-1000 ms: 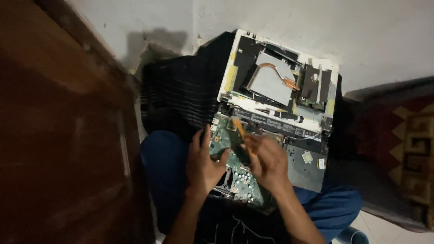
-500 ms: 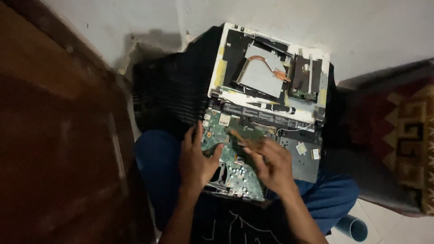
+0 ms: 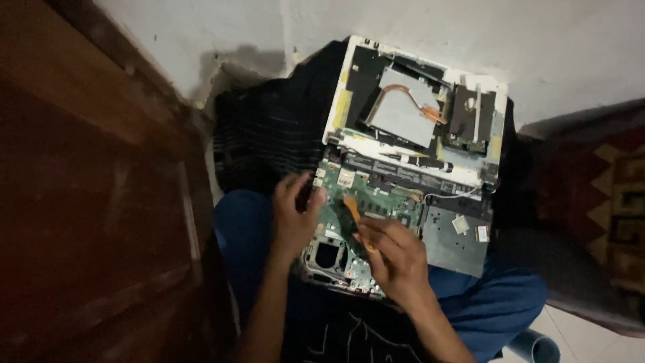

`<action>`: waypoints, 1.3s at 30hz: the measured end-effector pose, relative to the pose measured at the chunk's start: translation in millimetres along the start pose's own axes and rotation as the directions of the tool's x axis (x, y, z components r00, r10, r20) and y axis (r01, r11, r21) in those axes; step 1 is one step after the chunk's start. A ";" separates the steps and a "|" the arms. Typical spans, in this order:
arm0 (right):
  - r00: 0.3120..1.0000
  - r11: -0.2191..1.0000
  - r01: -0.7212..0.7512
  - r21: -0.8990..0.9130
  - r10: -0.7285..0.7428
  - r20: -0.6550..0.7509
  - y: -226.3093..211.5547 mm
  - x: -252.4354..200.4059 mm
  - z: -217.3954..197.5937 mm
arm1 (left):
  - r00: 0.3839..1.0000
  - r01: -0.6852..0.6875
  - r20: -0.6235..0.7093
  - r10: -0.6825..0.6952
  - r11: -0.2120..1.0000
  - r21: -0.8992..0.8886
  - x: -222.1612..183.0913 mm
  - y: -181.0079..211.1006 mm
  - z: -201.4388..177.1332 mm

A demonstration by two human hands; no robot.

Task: Disassembling a laptop by removing internal components like the heatsink and disconnecting ribbon cables using a prying tool and screwdriver.

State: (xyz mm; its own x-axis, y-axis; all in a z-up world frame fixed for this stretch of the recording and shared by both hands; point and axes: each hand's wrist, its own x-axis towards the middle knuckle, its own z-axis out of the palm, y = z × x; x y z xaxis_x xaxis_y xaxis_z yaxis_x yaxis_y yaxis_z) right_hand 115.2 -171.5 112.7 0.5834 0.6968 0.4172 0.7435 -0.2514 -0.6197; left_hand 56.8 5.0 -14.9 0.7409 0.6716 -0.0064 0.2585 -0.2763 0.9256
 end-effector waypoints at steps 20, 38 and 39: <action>0.990 0.987 -0.136 0.085 0.132 0.051 21.4 -65.7 0.1 | 0.971 -0.116 0.207 0.118 0.993 -0.022 52.3 -7.4 17.4; 0.913 0.925 -0.378 0.045 0.380 -0.146 42.8 -99.1 -64.1 | 0.971 -0.030 0.238 0.032 0.999 -0.014 55.4 1.8 13.6; 0.909 0.928 -0.369 0.043 0.370 -0.192 41.1 -98.6 -65.3 | 0.966 0.000 0.257 0.003 1.000 -0.011 55.2 3.5 13.1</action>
State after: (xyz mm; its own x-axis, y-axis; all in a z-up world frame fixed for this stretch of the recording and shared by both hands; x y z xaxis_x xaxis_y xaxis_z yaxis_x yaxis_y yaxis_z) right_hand 109.6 -294.4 89.5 0.8683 0.4114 0.2772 0.4607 -0.4617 -0.7580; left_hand 106.7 32.1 -16.9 0.8760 0.4717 -0.1008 0.2517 -0.2688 0.9297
